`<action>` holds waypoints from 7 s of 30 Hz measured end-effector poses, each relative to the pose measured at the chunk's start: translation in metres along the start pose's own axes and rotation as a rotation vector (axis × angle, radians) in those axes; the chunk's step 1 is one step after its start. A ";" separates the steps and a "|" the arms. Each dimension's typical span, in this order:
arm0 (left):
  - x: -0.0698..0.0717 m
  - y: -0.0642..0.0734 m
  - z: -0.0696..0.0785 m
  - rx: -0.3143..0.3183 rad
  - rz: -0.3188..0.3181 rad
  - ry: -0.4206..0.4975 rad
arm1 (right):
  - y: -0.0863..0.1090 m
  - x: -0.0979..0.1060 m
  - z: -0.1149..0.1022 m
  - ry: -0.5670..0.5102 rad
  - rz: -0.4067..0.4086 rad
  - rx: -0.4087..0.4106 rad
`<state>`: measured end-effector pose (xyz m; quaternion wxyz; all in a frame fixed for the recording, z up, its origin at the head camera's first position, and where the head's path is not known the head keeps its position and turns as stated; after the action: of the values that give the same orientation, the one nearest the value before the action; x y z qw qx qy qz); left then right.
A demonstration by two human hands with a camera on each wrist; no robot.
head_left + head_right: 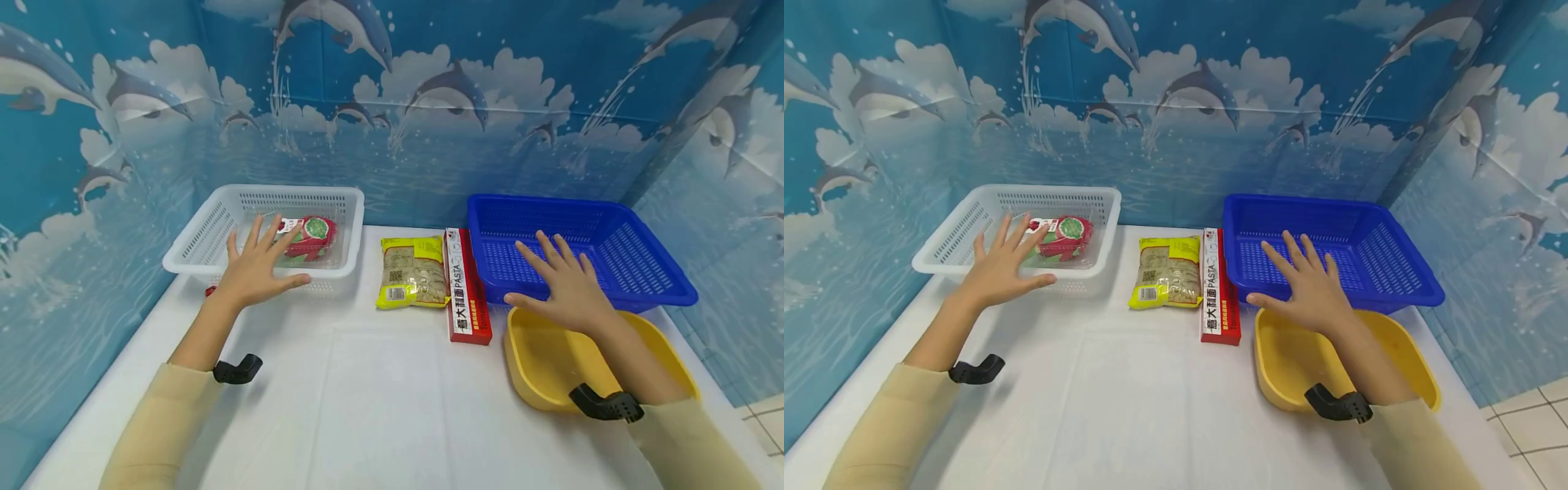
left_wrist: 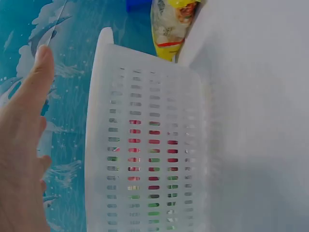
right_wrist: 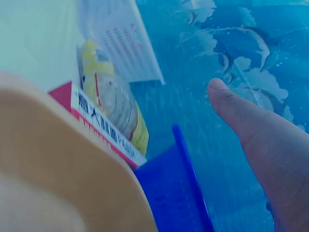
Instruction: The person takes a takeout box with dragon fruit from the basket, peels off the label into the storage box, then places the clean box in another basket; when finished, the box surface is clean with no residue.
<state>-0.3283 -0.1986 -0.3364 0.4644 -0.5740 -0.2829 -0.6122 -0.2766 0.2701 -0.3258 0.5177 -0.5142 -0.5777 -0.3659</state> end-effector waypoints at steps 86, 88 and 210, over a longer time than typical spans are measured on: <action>-0.057 0.045 -0.022 0.304 1.167 1.404 | -0.114 -0.055 -0.231 -0.776 -0.078 0.126; -0.058 0.044 -0.022 0.299 1.163 1.397 | -0.120 -0.055 -0.238 -0.765 -0.075 0.138; -0.059 0.040 -0.018 0.270 1.091 1.359 | -0.202 -0.087 -0.263 -1.107 0.020 -0.204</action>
<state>-0.3059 -0.2162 -0.4045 0.8236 -0.0810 0.2983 -0.4756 -0.4199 -0.0411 -0.3368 0.0882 -0.6823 -0.7200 -0.0905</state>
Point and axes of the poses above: each hand's wrist, its own y-axis away from the middle knuckle, its own x-axis out of the back of the hand, z = x × y, the point moved 8 cm from there along -y, towards the middle knuckle, and after that the axes turned 6 degrees about -x, right-handed, at the moved point
